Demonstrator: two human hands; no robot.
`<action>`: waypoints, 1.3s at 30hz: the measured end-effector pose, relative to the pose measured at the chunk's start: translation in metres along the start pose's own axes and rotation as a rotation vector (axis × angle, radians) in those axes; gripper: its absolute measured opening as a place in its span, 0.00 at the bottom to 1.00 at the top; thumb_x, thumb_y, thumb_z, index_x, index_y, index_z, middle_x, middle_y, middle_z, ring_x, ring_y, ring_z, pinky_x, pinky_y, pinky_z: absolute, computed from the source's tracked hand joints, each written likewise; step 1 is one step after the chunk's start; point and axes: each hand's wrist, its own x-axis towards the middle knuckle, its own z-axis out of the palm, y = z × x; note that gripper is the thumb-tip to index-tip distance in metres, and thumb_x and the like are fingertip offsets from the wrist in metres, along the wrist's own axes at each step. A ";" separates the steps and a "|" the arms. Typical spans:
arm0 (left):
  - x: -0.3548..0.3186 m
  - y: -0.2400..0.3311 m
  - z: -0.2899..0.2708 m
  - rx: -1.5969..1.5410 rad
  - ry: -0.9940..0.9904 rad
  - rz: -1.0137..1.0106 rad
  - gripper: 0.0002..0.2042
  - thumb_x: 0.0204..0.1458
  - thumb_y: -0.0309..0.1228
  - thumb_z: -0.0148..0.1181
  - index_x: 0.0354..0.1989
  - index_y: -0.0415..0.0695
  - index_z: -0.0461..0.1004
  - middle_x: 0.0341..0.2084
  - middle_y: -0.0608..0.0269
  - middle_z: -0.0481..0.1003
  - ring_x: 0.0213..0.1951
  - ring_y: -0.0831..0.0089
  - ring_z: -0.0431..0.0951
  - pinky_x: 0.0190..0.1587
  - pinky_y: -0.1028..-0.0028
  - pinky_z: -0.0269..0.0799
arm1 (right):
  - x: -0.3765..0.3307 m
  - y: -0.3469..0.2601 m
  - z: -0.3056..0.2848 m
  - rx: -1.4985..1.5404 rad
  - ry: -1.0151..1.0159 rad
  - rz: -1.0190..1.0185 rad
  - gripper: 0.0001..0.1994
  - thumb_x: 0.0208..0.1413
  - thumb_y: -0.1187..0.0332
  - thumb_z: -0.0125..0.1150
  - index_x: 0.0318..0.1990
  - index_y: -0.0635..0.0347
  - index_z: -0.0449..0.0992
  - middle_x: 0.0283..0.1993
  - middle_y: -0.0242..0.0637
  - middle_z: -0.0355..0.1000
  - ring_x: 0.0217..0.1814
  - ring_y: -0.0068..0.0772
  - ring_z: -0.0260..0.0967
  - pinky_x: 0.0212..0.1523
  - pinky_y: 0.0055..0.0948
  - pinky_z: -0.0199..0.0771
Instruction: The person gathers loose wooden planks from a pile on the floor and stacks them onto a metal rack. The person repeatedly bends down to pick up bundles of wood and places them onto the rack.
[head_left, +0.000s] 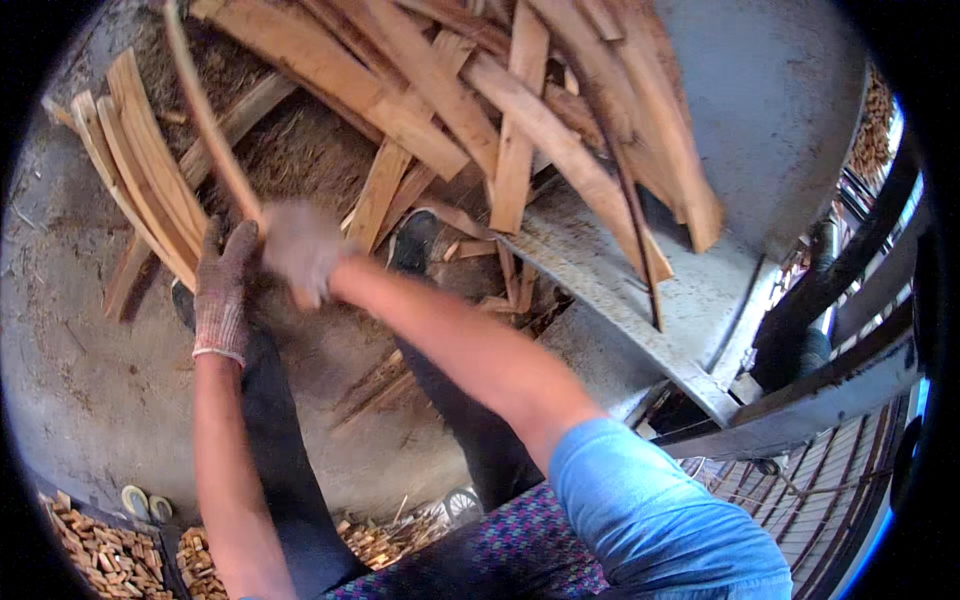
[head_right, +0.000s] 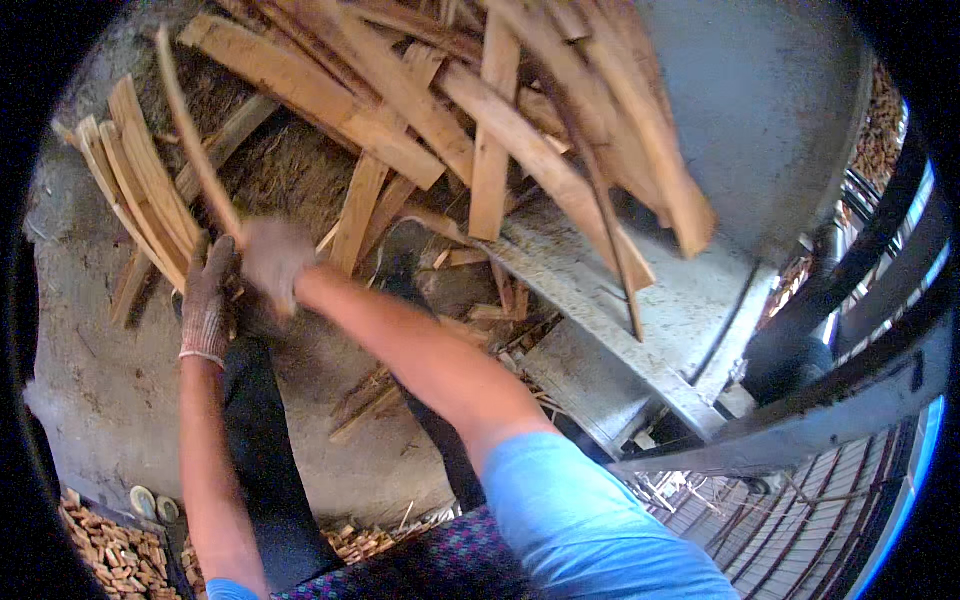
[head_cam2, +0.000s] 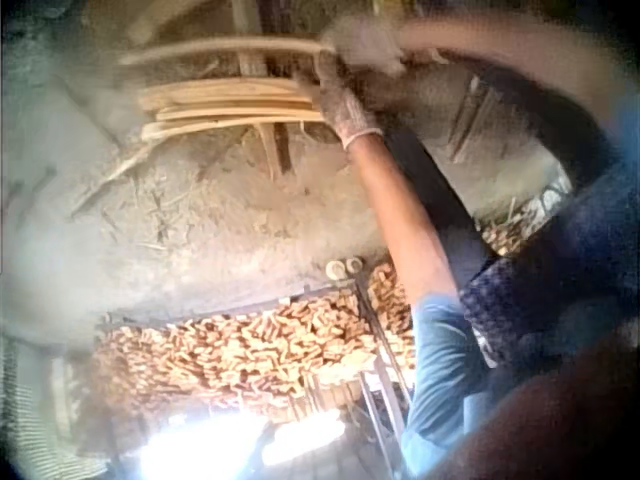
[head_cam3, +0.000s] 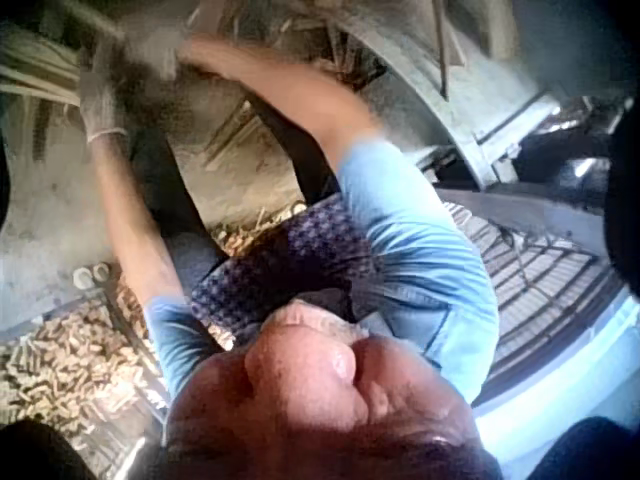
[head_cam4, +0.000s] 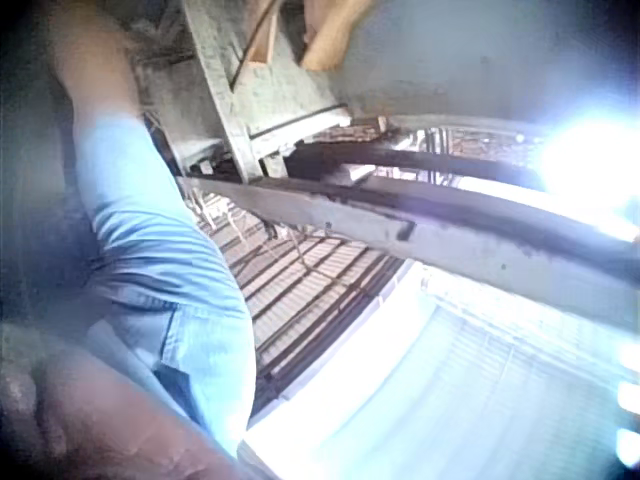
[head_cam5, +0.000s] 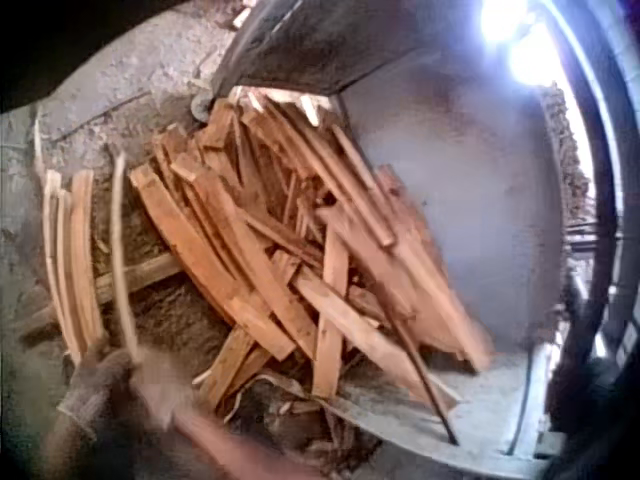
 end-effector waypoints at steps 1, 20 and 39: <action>0.001 0.000 0.002 -0.064 -0.018 -0.074 0.29 0.59 0.39 0.68 0.65 0.36 0.69 0.48 0.58 0.77 0.46 0.68 0.79 0.50 0.69 0.76 | -0.034 -0.022 -0.010 -0.185 -0.193 -0.047 0.18 0.57 0.58 0.60 0.42 0.67 0.81 0.38 0.61 0.80 0.43 0.62 0.81 0.48 0.53 0.81; -0.164 0.007 0.064 -0.187 -0.375 -0.297 0.16 0.56 0.26 0.66 0.51 0.34 0.72 0.32 0.57 0.79 0.28 0.70 0.80 0.31 0.71 0.79 | -0.287 0.097 -0.269 -0.704 0.507 0.594 0.15 0.62 0.59 0.61 0.49 0.58 0.74 0.45 0.54 0.78 0.49 0.56 0.79 0.48 0.55 0.78; -0.166 0.062 -0.137 -0.212 -0.042 -0.119 0.11 0.55 0.31 0.65 0.42 0.37 0.77 0.32 0.57 0.78 0.33 0.61 0.79 0.40 0.65 0.79 | -0.347 -0.052 -0.015 0.329 0.183 0.151 0.31 0.65 0.47 0.58 0.66 0.63 0.71 0.54 0.60 0.77 0.58 0.59 0.76 0.58 0.48 0.74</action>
